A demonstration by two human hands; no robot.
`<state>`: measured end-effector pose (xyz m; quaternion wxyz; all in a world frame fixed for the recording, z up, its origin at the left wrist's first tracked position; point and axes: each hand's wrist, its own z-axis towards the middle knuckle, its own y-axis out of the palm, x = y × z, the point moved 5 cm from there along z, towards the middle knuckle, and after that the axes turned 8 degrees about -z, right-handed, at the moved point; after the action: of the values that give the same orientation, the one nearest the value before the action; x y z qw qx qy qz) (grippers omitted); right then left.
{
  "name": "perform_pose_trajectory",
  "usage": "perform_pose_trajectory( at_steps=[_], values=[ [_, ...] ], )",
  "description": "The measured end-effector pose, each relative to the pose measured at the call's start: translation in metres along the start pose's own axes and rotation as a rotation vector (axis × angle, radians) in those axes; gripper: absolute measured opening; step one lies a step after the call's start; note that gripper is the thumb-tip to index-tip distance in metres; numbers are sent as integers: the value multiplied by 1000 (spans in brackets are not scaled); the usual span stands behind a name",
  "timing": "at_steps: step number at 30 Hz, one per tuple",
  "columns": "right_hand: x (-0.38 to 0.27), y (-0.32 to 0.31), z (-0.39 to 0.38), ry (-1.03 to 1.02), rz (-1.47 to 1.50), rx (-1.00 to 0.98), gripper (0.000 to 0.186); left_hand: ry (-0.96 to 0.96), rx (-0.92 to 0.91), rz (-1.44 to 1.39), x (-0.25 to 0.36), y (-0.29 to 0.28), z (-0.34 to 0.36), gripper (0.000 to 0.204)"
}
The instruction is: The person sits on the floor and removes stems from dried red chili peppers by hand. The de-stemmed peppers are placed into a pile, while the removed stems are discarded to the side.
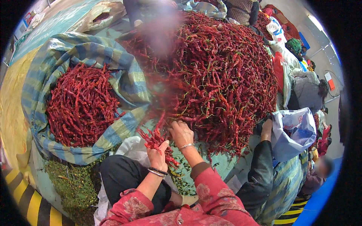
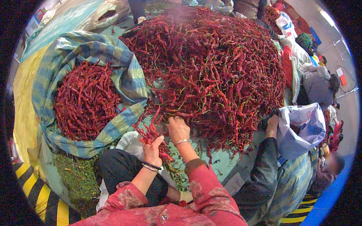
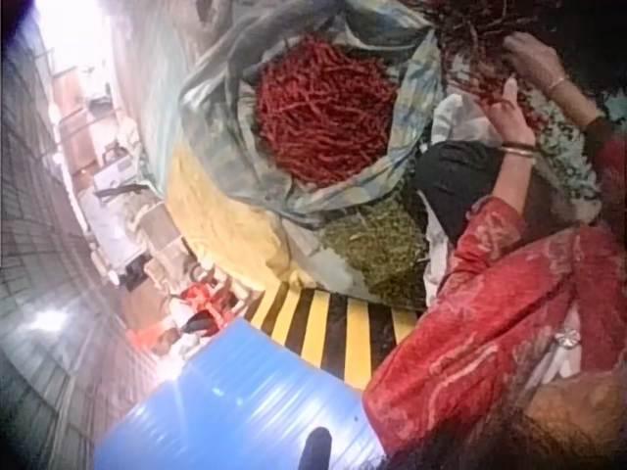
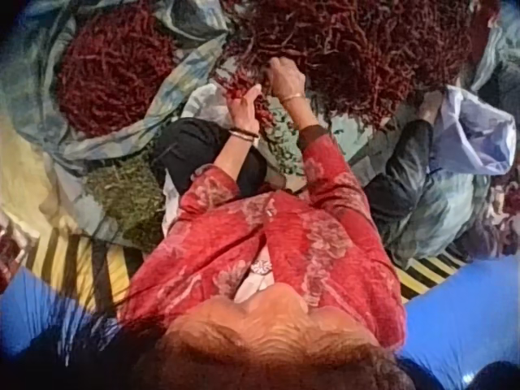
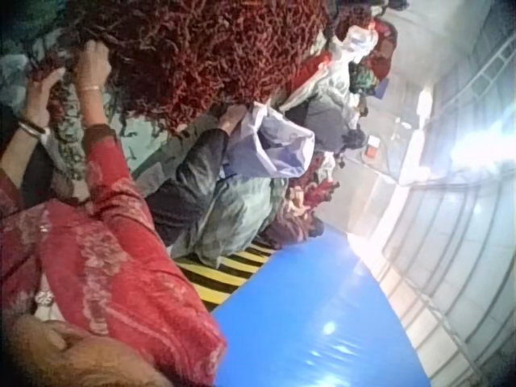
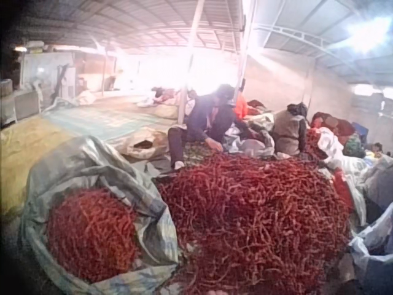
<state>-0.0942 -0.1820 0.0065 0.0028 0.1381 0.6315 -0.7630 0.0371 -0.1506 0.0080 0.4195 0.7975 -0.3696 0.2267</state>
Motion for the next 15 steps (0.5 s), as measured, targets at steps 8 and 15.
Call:
perform_pose_trajectory(
  at_steps=[8, 15],
  values=[
    [22, -70, -53, 299, 641, -125, 19, -170, -357, 133, -24, 15, -17, 32],
    [20, -79, -77, 117, 200, -150, 17, -326, -631, 187, -23, 21, -35, 29]
  ],
)
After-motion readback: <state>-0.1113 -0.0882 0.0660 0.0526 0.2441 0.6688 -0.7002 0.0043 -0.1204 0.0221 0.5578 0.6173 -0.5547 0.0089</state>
